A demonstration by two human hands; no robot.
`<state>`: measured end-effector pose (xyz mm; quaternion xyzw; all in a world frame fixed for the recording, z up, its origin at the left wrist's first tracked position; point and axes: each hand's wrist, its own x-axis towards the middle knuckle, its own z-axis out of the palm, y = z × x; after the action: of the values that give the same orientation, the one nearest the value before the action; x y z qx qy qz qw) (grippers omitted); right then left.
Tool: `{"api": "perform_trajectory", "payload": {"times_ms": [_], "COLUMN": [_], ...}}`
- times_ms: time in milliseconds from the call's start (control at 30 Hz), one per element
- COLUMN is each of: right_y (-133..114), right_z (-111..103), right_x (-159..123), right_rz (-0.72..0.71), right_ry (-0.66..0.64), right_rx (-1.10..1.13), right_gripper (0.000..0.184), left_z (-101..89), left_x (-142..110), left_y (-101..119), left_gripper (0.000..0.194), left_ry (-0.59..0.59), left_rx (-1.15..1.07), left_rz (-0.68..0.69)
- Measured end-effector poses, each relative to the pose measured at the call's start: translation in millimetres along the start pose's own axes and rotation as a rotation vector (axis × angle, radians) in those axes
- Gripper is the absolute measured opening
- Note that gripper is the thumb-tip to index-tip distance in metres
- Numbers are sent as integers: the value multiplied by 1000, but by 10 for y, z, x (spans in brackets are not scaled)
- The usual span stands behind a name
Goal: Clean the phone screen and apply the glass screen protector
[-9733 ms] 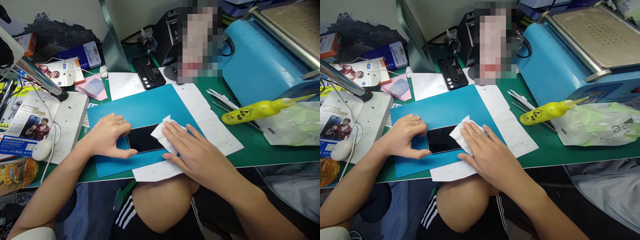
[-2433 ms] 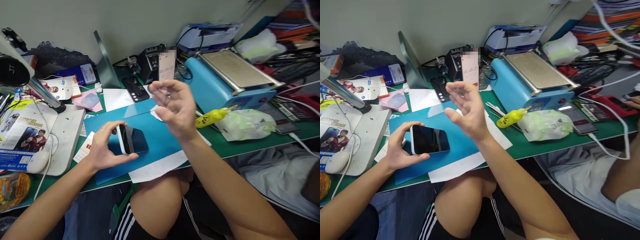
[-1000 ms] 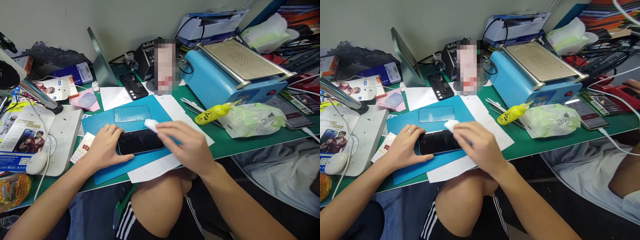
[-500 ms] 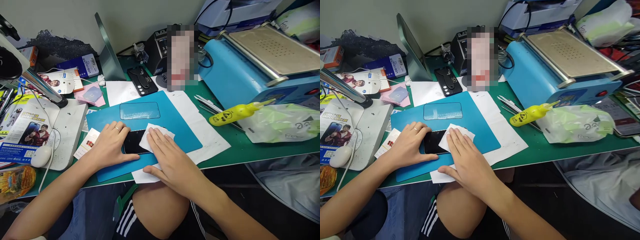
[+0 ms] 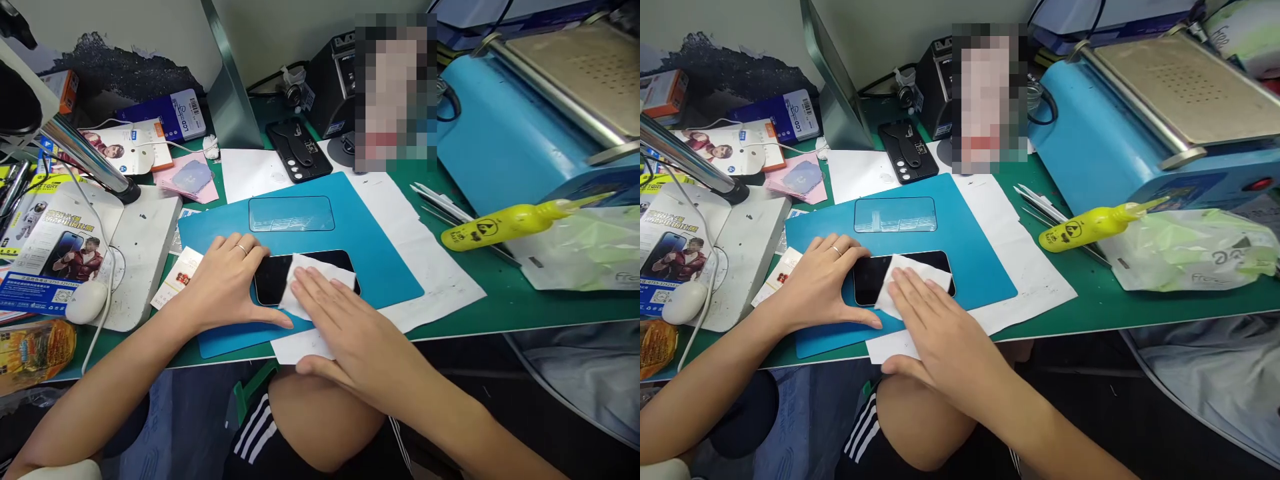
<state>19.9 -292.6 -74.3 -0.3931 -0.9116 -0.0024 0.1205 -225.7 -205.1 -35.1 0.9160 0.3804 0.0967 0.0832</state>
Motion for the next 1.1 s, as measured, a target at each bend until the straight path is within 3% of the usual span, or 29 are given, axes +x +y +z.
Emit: {"api": "perform_trajectory", "payload": {"times_ms": [167,333,467,667,900,1100], "right_y": [158,167,105,35,-28,-13], "right_z": [-56,-56,-56,-93,-84,-93], "right_x": [-114,175,302,186,479,203], "right_rz": [47,36,-45,-101,-100,-65], "right_ry": [-33,-17,-17,-4,24,26], "right_rx": [-24,39,52,40,-4,-41], "right_gripper": [100,96,93,80,74,65], "left_z": [-46,-76,-70,-33,-34,-33], "left_x": [-9,2,3,20,22,12], "left_y": [-19,-52,-90,-80,-66,-85], "left_gripper": [96,44,25,23,22,24], "left_ry": [6,128,215,232,217,248], "left_rx": [51,-4,-88,-123,-127,-119], "left_rz": [41,-55,-126,-165,-184,-194]}}
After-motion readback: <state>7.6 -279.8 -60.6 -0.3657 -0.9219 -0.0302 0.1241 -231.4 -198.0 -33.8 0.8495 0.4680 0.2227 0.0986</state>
